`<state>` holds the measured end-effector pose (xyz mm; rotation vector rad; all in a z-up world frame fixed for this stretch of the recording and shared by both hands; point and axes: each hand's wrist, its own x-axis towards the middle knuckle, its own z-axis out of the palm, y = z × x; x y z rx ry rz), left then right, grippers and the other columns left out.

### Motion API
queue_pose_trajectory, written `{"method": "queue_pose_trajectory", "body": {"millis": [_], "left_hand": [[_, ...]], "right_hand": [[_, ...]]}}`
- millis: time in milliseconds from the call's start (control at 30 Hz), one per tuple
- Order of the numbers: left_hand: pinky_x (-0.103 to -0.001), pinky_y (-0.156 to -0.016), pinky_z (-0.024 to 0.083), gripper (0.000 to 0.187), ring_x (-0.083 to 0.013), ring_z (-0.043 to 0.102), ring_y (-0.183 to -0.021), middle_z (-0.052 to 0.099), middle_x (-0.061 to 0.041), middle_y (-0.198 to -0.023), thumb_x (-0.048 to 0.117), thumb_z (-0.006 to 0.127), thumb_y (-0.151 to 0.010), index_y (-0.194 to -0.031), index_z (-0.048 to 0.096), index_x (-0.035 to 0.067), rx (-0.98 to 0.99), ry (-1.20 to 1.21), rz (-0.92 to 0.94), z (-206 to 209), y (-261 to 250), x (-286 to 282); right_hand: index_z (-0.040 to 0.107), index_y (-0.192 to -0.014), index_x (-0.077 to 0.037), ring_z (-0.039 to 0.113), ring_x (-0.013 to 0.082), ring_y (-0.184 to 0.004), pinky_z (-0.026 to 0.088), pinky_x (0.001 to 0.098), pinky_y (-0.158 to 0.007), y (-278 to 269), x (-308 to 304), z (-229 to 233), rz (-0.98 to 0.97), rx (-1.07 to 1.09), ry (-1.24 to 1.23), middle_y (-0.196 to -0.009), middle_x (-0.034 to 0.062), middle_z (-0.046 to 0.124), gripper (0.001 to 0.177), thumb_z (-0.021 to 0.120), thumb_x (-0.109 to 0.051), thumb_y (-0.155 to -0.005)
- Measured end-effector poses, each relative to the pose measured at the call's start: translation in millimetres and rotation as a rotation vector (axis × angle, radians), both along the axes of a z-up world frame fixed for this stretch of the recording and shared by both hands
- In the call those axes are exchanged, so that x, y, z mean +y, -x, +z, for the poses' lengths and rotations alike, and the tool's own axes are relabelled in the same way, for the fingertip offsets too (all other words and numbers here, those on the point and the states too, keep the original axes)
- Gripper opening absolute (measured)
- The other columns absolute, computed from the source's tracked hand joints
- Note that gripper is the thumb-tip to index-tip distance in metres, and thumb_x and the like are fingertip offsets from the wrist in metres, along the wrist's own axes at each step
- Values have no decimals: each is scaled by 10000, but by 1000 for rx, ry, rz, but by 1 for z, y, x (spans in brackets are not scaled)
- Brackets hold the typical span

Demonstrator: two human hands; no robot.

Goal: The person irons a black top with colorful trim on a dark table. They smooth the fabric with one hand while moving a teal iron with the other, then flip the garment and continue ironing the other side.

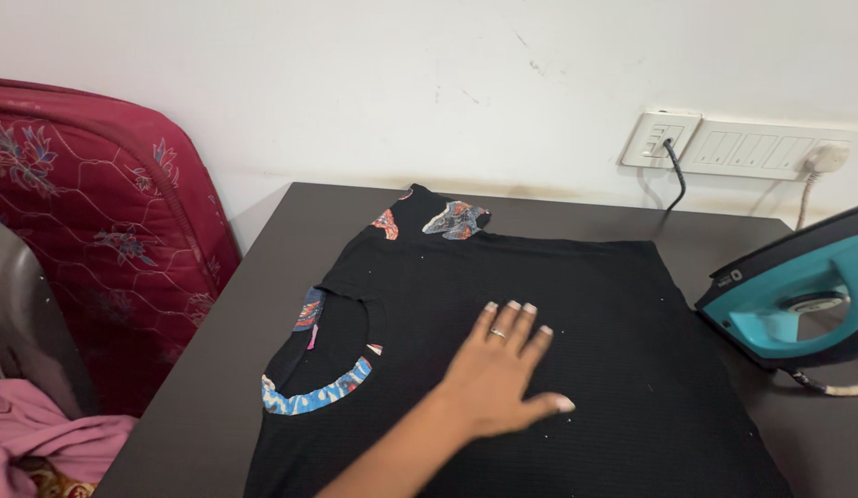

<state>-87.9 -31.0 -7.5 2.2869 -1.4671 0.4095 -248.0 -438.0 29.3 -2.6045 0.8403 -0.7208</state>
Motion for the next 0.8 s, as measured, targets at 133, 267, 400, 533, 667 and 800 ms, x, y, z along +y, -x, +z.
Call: {"method": "queue_pose_trajectory", "body": {"millis": [133, 267, 400, 533, 667, 800], "left_hand": [[-607, -1277, 126, 1057, -487, 240, -1571, 332, -347, -1632, 821, 215, -955, -1551, 443, -22, 75, 12, -202, -19, 24, -24], [-616, -1255, 114, 1056, -484, 220, -1563, 327, -336, -1619, 827, 218, -922, -1542, 443, 2, 121, 0, -249, -22, 31, -35], [-597, -1269, 144, 1000, -467, 248, -1563, 324, -333, -1640, 781, 296, -967, -1566, 420, -10, 79, 67, -109, -4, 18, -12], [-604, -1191, 157, 857, -456, 249, -1489, 332, -320, -1567, 654, 426, -969, -1506, 405, -14, 78, -79, 226, 15, -27, 38], [-560, -1204, 142, 794, -421, 256, -1490, 327, -309, -1565, 603, 410, -993, -1502, 407, -6, 83, -71, 474, 11, -61, 90], [-540, -1201, 137, 757, -419, 261, -1489, 325, -308, -1564, 571, 409, -1012, -1496, 417, -11, 83, -11, 574, -2, -78, 111]], "right_hand": [[442, -1477, -81, 472, 373, -1312, 377, 507, -1087, -29, -4, 1, 19, 148, 12, -1430, 204, 450, 863, 626, -523, -758], [486, -1444, -91, 528, 356, -1241, 419, 485, -1053, -53, 1, 8, 50, 234, 50, -1355, 187, 511, 854, 670, -506, -721], [530, -1412, -100, 584, 340, -1171, 462, 463, -1018, -67, 16, 17, 78, 290, 78, -1280, 170, 571, 845, 713, -489, -684], [574, -1379, -109, 640, 323, -1100, 504, 441, -984, -76, 32, 31, 103, 336, 116, -1205, 153, 632, 837, 757, -473, -648], [618, -1346, -119, 696, 307, -1029, 546, 418, -950, -88, 55, 62, 175, 389, 210, -1130, 135, 692, 830, 801, -456, -611], [661, -1314, -128, 752, 290, -958, 589, 396, -916, -92, 98, 99, 323, 467, 333, -1055, 118, 752, 824, 845, -439, -574]]}}
